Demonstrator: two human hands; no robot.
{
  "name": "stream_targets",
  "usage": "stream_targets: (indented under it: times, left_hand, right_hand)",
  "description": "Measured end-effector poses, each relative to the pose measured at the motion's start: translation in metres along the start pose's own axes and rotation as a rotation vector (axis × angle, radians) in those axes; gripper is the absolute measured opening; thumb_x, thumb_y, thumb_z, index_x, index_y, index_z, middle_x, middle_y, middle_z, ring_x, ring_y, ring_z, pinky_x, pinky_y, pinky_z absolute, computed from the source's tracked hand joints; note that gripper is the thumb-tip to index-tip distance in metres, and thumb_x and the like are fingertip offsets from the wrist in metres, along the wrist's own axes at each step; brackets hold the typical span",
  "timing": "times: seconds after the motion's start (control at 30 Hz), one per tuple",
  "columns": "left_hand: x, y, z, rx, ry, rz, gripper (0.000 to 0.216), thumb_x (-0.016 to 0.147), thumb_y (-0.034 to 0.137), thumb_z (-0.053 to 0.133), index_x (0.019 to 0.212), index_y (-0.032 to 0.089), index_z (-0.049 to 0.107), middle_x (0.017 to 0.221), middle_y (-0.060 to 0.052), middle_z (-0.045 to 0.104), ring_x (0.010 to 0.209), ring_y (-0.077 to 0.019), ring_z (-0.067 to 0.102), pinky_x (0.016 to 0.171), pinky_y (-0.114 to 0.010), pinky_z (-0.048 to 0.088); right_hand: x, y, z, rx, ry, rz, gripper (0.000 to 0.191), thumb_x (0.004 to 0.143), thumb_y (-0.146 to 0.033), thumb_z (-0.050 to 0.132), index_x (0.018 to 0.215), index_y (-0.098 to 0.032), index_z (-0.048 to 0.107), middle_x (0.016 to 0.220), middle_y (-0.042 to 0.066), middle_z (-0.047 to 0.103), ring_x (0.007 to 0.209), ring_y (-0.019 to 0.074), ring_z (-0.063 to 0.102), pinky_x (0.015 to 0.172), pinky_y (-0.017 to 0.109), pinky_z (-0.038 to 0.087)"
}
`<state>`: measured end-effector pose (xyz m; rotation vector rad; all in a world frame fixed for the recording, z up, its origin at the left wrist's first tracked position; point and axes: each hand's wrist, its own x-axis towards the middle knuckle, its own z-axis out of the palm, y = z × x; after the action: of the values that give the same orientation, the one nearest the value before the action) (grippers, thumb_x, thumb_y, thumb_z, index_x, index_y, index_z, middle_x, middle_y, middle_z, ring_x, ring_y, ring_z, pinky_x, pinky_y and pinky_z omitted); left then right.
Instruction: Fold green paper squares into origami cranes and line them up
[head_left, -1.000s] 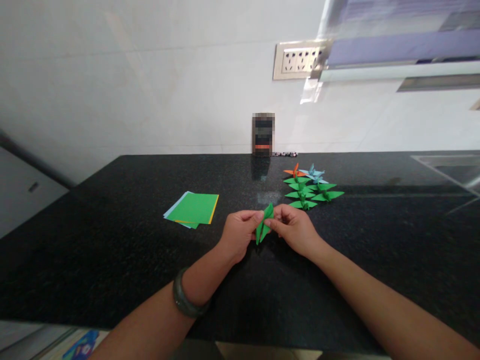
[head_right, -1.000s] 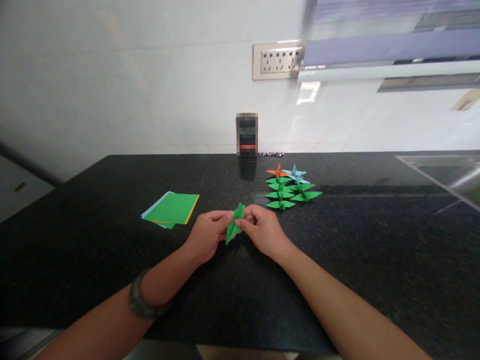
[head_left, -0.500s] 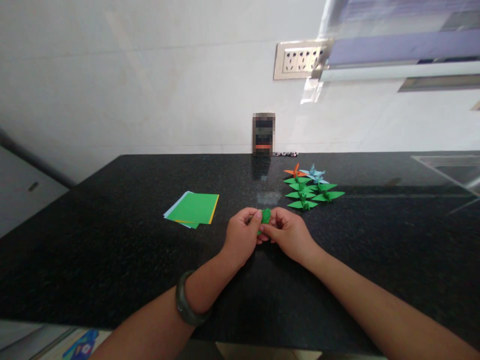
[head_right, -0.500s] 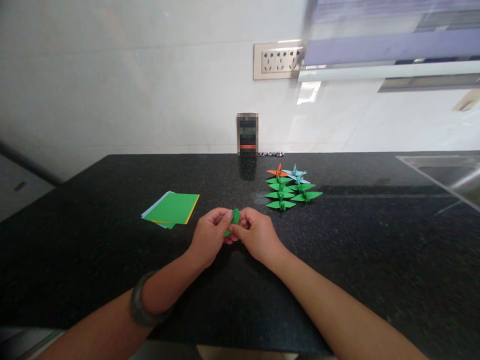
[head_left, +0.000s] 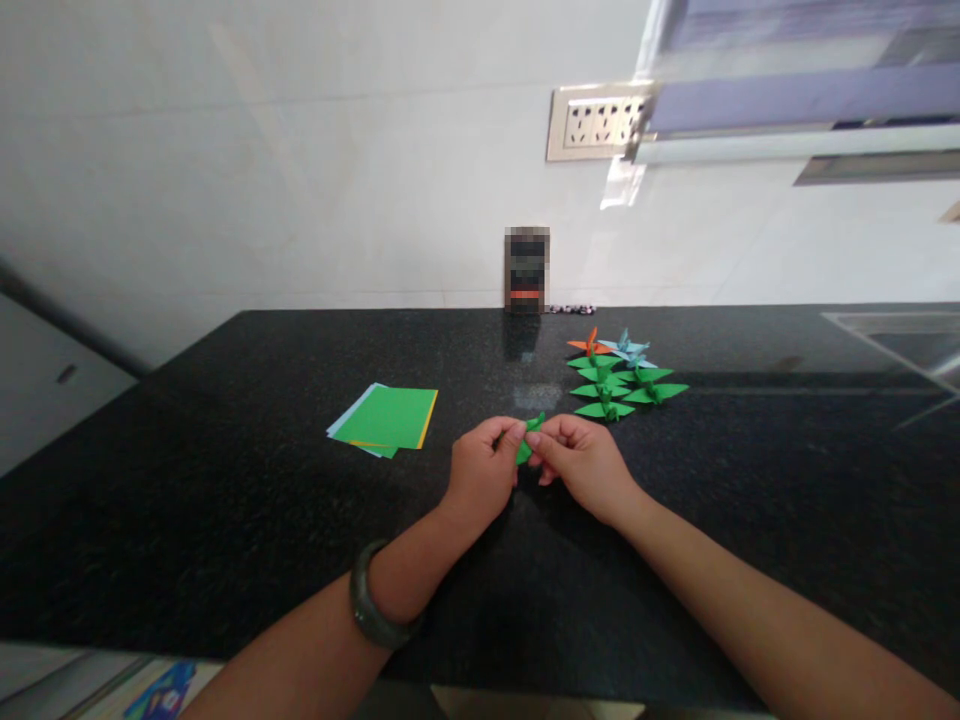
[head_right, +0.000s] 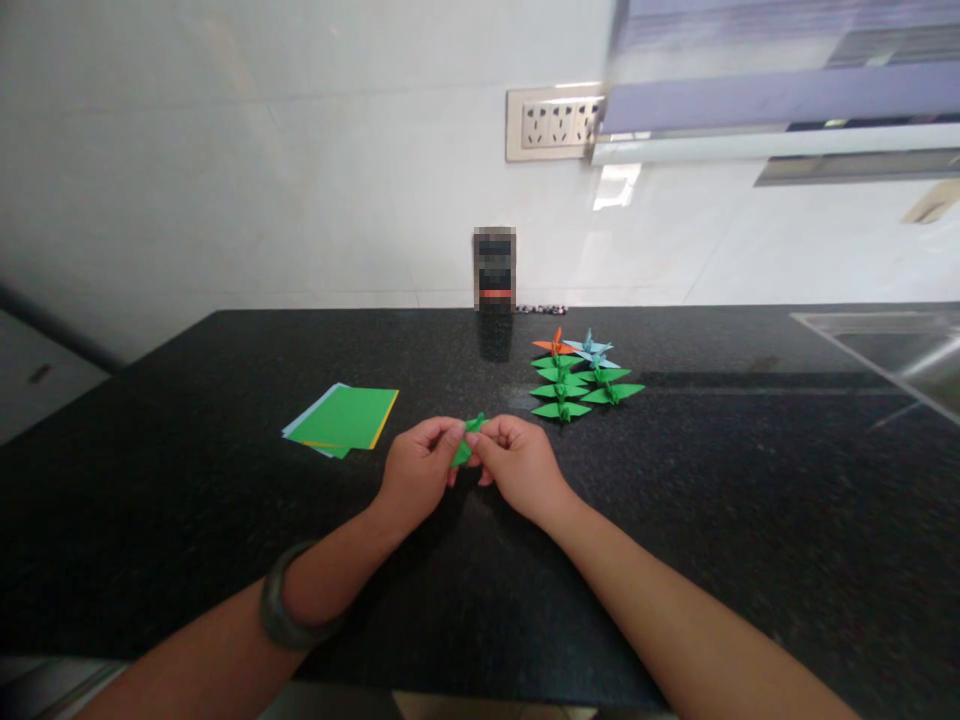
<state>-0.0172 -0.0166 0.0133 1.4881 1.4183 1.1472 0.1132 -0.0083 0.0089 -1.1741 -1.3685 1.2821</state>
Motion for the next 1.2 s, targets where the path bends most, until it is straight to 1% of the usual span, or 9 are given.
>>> stream_targets:
  times: [0.33, 0.4, 0.5, 0.6, 0.73, 0.83, 0.97, 1.1, 1.2]
  left_hand:
    - [-0.002, -0.004, -0.001, 0.011, -0.051, 0.047, 0.028, 0.081, 0.04, 0.047, 0.082, 0.017, 0.063, 0.044, 0.005, 0.048, 0.038, -0.0091, 0.046, 0.042, -0.02, 0.035]
    - [-0.002, -0.004, -0.001, 0.031, -0.051, 0.066, 0.025, 0.081, 0.038, 0.049, 0.081, 0.017, 0.064, 0.047, 0.004, 0.051, 0.041, -0.0094, 0.047, 0.046, -0.02, 0.036]
    - [-0.001, -0.005, -0.001, 0.058, -0.013, 0.097, 0.019, 0.08, 0.032, 0.051, 0.08, 0.018, 0.065, 0.057, 0.001, 0.06, 0.053, -0.0116, 0.053, 0.053, -0.021, 0.04]
    - [0.001, -0.005, -0.002, 0.098, 0.02, 0.13, 0.017, 0.079, 0.027, 0.052, 0.079, 0.018, 0.066, 0.069, -0.001, 0.065, 0.063, -0.0134, 0.057, 0.06, -0.022, 0.041]
    - [0.001, -0.005, -0.002, 0.191, -0.007, 0.163, 0.017, 0.08, 0.025, 0.051, 0.079, 0.018, 0.066, 0.071, -0.001, 0.066, 0.066, -0.0135, 0.057, 0.062, -0.022, 0.041]
    - [0.002, -0.006, -0.002, 0.247, -0.025, 0.176, 0.018, 0.08, 0.025, 0.05, 0.08, 0.017, 0.066, 0.073, -0.001, 0.067, 0.067, -0.0135, 0.057, 0.062, -0.023, 0.041]
    - [0.003, -0.004, -0.003, 0.271, -0.025, 0.178, 0.018, 0.081, 0.024, 0.049, 0.079, 0.017, 0.066, 0.072, 0.0, 0.066, 0.067, -0.0132, 0.058, 0.062, -0.023, 0.041]
    - [0.003, -0.003, -0.004, 0.286, -0.015, 0.172, 0.018, 0.081, 0.024, 0.049, 0.078, 0.017, 0.066, 0.07, 0.0, 0.066, 0.065, -0.0126, 0.057, 0.061, -0.023, 0.041]
    - [0.004, -0.003, -0.004, 0.298, -0.01, 0.172, 0.018, 0.081, 0.025, 0.05, 0.077, 0.017, 0.065, 0.068, 0.001, 0.065, 0.063, -0.0123, 0.056, 0.061, -0.022, 0.04]
  right_hand:
    - [0.0, 0.001, -0.001, -0.003, 0.049, -0.021, 0.029, 0.068, -0.04, 0.065, 0.059, -0.016, 0.053, 0.05, -0.002, 0.058, 0.037, 0.0072, 0.049, 0.038, 0.02, 0.04]
    - [-0.001, 0.0, 0.0, -0.005, 0.064, -0.027, 0.028, 0.068, -0.038, 0.065, 0.058, -0.015, 0.053, 0.049, -0.002, 0.057, 0.037, 0.007, 0.049, 0.039, 0.019, 0.04]
    - [-0.001, 0.001, 0.0, 0.01, 0.061, -0.03, 0.026, 0.07, -0.037, 0.064, 0.059, -0.015, 0.054, 0.05, -0.002, 0.057, 0.038, 0.0067, 0.049, 0.039, 0.019, 0.04]
    - [0.0, 0.002, 0.0, 0.046, 0.039, -0.03, 0.023, 0.071, -0.035, 0.062, 0.063, -0.015, 0.054, 0.053, -0.002, 0.057, 0.039, 0.0066, 0.049, 0.04, 0.019, 0.041]
    - [0.002, 0.003, -0.002, 0.064, 0.054, -0.04, 0.021, 0.067, -0.032, 0.063, 0.078, -0.015, 0.057, 0.054, -0.004, 0.056, 0.039, 0.0069, 0.047, 0.039, 0.02, 0.043]
    - [0.003, 0.005, -0.004, -0.008, 0.07, -0.059, 0.018, 0.068, -0.031, 0.061, 0.077, -0.015, 0.058, 0.054, -0.004, 0.055, 0.041, 0.0073, 0.047, 0.04, 0.021, 0.043]
    - [0.002, 0.006, -0.007, -0.148, 0.071, -0.137, 0.018, 0.076, -0.031, 0.055, 0.077, -0.015, 0.059, 0.058, -0.002, 0.056, 0.045, 0.0079, 0.048, 0.042, 0.02, 0.041]
    - [0.001, 0.002, -0.01, -0.278, 0.075, -0.204, 0.027, 0.083, -0.033, 0.047, 0.067, -0.015, 0.057, 0.054, -0.002, 0.054, 0.045, 0.0077, 0.048, 0.046, 0.021, 0.039]
    - [0.002, 0.002, -0.012, -0.314, 0.065, -0.202, 0.034, 0.086, -0.036, 0.043, 0.061, -0.015, 0.055, 0.047, -0.002, 0.05, 0.044, 0.0082, 0.048, 0.048, 0.021, 0.038]
